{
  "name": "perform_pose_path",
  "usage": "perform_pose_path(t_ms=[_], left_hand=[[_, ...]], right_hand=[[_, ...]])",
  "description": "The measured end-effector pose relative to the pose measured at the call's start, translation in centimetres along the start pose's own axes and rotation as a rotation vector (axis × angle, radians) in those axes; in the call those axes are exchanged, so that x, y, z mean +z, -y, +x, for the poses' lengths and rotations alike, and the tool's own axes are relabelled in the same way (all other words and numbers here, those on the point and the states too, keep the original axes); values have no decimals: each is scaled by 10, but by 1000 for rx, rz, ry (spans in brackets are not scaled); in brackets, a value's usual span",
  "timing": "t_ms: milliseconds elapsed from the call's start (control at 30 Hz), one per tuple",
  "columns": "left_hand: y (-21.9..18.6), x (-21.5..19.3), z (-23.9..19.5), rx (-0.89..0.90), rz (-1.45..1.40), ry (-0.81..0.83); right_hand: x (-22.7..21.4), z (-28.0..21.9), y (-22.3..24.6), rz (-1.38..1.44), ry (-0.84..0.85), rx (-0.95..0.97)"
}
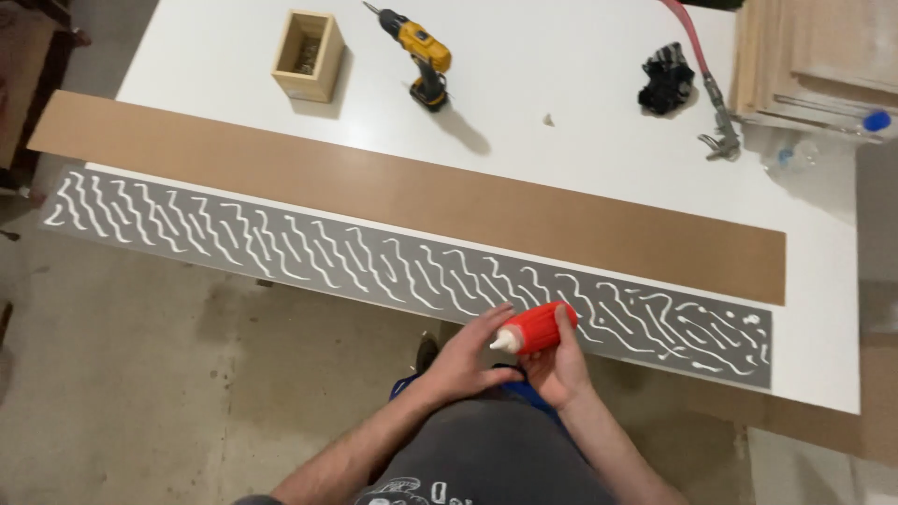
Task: Applying wood glue to a long wooden panel on a workbench using a squeeze bottle in a zigzag pattern.
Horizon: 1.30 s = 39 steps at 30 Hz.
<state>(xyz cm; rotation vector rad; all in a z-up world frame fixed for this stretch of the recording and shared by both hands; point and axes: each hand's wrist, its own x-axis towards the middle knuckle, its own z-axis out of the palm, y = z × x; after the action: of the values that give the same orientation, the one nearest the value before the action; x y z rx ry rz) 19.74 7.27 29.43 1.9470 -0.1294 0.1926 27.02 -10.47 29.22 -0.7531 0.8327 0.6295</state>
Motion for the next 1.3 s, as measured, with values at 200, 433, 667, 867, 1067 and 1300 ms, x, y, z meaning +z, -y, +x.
perform_pose_path(t_ms=[200, 433, 667, 867, 1067, 1300], left_hand=[[0, -48, 16, 187, -221, 0], [25, -101, 7, -405, -216, -88], [102, -137, 2, -716, -262, -346], [34, -124, 45, -713, -99, -88], [-43, -31, 77, -71, -211, 428], [-21, 23, 86, -573, -76, 320]], right_hand=[[48, -8, -60, -236, 234, 149], [48, -15, -67, -1109, 64, -185], [37, -13, -75, -1339, 61, -215], [40, -21, -70, -1309, 371, -520], [11, -38, 9, -1097, 143, -643], [-132, 12, 207, -972, -341, -661]])
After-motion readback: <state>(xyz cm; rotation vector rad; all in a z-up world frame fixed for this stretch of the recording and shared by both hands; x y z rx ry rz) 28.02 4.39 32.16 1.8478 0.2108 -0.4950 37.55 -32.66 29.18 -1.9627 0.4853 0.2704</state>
